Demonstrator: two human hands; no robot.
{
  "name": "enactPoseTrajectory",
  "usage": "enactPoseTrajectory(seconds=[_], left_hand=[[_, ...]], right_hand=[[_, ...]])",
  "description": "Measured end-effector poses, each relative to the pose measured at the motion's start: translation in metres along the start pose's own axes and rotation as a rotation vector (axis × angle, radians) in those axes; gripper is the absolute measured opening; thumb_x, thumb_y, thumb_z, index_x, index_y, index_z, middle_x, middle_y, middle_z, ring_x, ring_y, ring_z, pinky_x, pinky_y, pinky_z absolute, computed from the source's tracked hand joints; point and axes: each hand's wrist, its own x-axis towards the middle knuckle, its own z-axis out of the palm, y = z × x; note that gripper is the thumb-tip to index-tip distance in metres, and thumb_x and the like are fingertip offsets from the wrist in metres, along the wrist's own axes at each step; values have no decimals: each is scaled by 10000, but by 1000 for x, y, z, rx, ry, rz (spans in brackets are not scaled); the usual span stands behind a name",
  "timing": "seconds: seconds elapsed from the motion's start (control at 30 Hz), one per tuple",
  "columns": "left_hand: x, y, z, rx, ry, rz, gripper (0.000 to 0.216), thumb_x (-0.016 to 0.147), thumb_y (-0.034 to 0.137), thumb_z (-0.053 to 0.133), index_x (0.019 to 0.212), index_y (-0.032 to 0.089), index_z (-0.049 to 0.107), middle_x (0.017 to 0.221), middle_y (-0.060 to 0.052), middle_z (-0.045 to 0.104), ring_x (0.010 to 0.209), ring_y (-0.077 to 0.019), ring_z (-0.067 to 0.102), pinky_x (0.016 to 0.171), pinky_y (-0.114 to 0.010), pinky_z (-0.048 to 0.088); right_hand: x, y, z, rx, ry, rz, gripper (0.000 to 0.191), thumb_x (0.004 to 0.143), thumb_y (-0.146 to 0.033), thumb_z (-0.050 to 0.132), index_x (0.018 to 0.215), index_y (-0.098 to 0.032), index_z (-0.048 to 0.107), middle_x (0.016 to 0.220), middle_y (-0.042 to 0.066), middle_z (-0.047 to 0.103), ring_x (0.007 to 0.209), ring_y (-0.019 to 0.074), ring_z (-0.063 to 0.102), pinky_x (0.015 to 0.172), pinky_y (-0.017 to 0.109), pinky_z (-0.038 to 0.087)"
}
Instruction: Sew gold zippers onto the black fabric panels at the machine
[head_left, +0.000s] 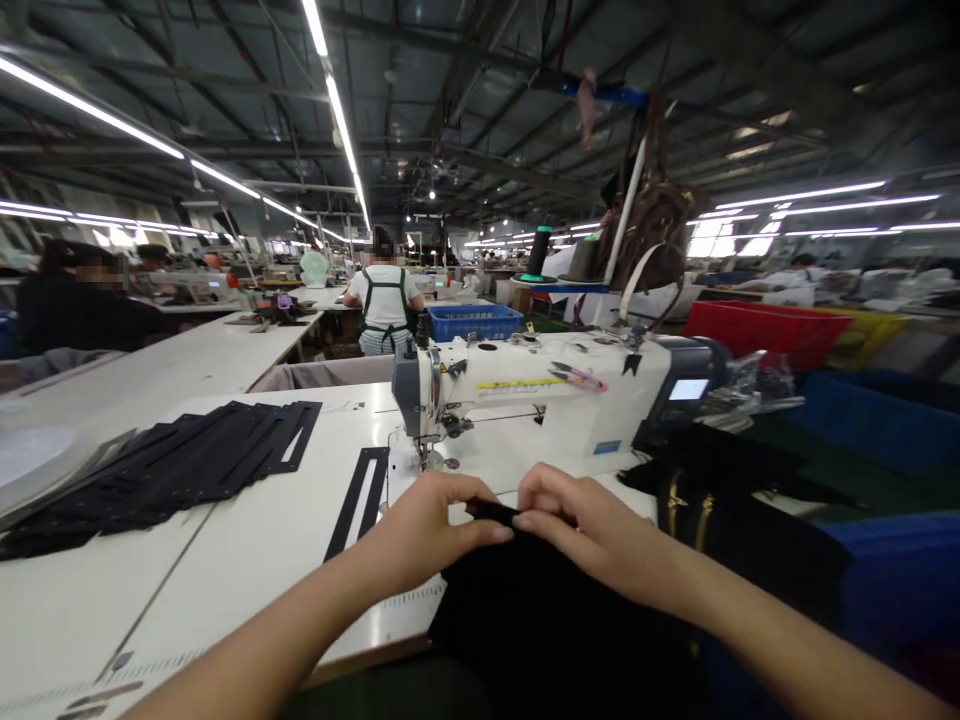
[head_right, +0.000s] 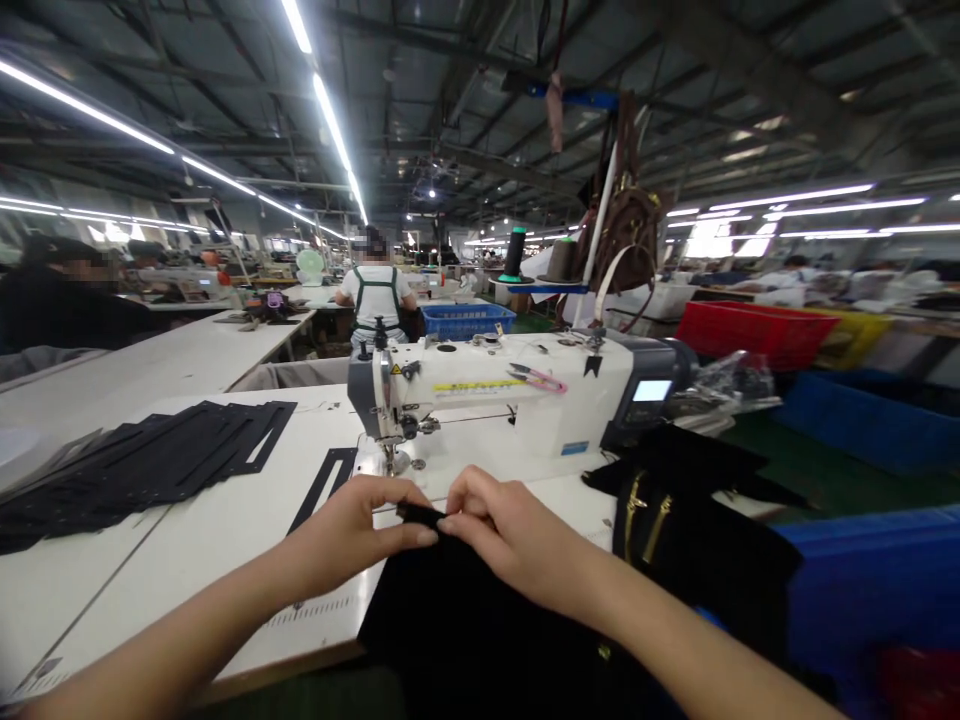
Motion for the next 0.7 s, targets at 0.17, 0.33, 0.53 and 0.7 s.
enactPoseTrajectory(seconds=[0.17,0.33,0.53,0.7], left_hand=[[28,7,-2,64,29,57,141,790,228,557,762,153,672,741,1,675,740,-171,609,704,-242,452],[46,7,-13,74,91,301,204,834,197,496,943,187,669,1031,-28,652,980,-187,576,875,-278,433],[17,-51,-7,639,267,339,312,867,149,384,1053,229,622,1174,-70,581,1090,-244,510,929,-450,393],[-28,-84,21,812,116,52,487,853,408,453,1224,92,475,1256,-185,495,1177,-291,445,1016,-513,284]], right_hand=[[-14,26,-16,-26,-95,94,240,779,-359,582,643,-172,517,618,-30,505,602,124,494,522,215,380],[-50,37,-43,-417,415,-96,206,862,-271,461,982,-224,621,944,57,621,869,193,588,768,305,467],[-51,45,52,-798,485,-258,425,873,-111,303,1243,-191,496,1034,145,615,920,267,589,758,389,510],[-17,35,109,-595,240,-204,484,853,-397,431,1192,-60,513,1085,197,577,934,304,561,764,403,507]])
